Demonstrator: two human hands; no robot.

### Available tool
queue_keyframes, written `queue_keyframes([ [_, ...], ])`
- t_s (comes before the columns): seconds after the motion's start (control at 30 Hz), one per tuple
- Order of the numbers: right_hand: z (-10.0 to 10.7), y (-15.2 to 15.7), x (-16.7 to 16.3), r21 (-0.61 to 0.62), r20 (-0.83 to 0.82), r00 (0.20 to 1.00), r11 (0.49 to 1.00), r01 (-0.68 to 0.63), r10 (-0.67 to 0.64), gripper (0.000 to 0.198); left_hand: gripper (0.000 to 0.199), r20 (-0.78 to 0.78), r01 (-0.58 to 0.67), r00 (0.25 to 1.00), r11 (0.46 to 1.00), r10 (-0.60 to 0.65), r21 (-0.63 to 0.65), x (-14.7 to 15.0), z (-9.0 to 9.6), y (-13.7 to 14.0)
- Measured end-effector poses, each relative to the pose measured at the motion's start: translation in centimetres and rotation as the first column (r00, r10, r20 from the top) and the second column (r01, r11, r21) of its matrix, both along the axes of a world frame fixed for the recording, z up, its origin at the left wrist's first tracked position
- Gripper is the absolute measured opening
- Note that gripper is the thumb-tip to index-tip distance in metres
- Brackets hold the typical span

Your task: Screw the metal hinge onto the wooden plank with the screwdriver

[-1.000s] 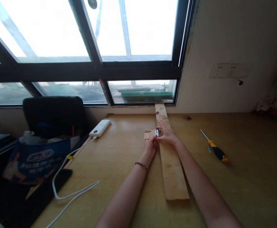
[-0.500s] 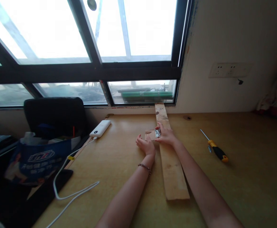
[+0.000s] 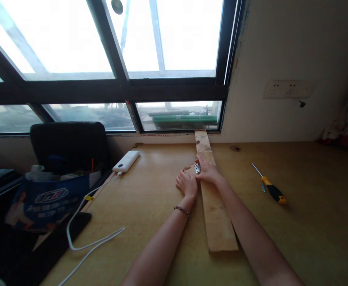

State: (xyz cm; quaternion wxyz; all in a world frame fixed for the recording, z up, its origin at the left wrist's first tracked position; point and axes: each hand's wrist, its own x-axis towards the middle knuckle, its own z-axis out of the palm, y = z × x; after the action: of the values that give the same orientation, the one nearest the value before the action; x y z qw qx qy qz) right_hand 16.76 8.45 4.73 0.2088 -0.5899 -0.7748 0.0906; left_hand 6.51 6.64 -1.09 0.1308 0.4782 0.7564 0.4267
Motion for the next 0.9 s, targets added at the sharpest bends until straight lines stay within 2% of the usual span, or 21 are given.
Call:
queue_keyframes([
  [0.17,-0.3,0.1,0.1,-0.015,-0.057,0.998,1.0,-0.005,0.004,0.093,0.033,0.02,-0.002,1.0,1.0,0.001,0.016,-0.1,-0.1,0.1],
  [0.27,-0.4,-0.1,0.5,0.042,-0.159,0.987,0.999,-0.029,0.035,0.094,0.034,0.016,-0.019,1.0,0.999,0.018,0.03,-0.1,-0.2,0.1],
  [0.37,-0.3,-0.9,2.0,0.128,-0.328,0.944,0.991,0.023,0.02,0.082,0.034,0.024,-0.035,0.999,0.998,0.033,0.057,-0.1,-0.3,0.2],
  [0.47,-0.2,-2.8,5.7,0.154,-0.396,0.913,0.973,0.171,-0.098,0.061,0.032,0.038,-0.046,0.998,0.996,0.044,0.073,-0.1,-0.2,0.3],
  [0.53,-0.5,-4.6,9.3,0.198,-0.34,0.911,0.929,0.314,-0.235,0.042,0.032,0.046,-0.058,0.997,0.995,0.054,0.084,0.0,-0.1,0.2],
  [0.6,-1.3,-6.4,13.1,0.245,-0.219,0.884,0.854,0.459,-0.413,0.029,0.035,0.045,-0.057,0.998,0.991,0.052,0.124,0.1,0.2,-0.1],
  [0.67,-2.3,-8.0,16.5,0.299,-0.096,0.774,0.723,0.623,-0.626,0.028,0.04,0.026,-0.009,1.0,0.981,0.004,0.195,0.4,0.5,-0.6],
  [0.73,-3.4,-9.0,18.9,0.266,0.02,0.67,0.65,0.712,-0.742,0.029,0.046,-0.007,0.083,0.996,0.96,-0.084,0.268,0.7,0.8,-1.1],
  [0.8,-4.1,-9.5,20.2,0.189,0.104,0.603,0.611,0.769,-0.791,0.029,0.052,-0.036,0.165,0.986,0.935,-0.162,0.313,0.9,1.1,-1.4],
  [0.9,-4.5,-9.4,20.7,0.077,0.139,0.571,0.583,0.808,-0.809,0.027,0.055,-0.042,0.211,0.977,0.914,-0.21,0.346,1.0,1.2,-1.5],
])
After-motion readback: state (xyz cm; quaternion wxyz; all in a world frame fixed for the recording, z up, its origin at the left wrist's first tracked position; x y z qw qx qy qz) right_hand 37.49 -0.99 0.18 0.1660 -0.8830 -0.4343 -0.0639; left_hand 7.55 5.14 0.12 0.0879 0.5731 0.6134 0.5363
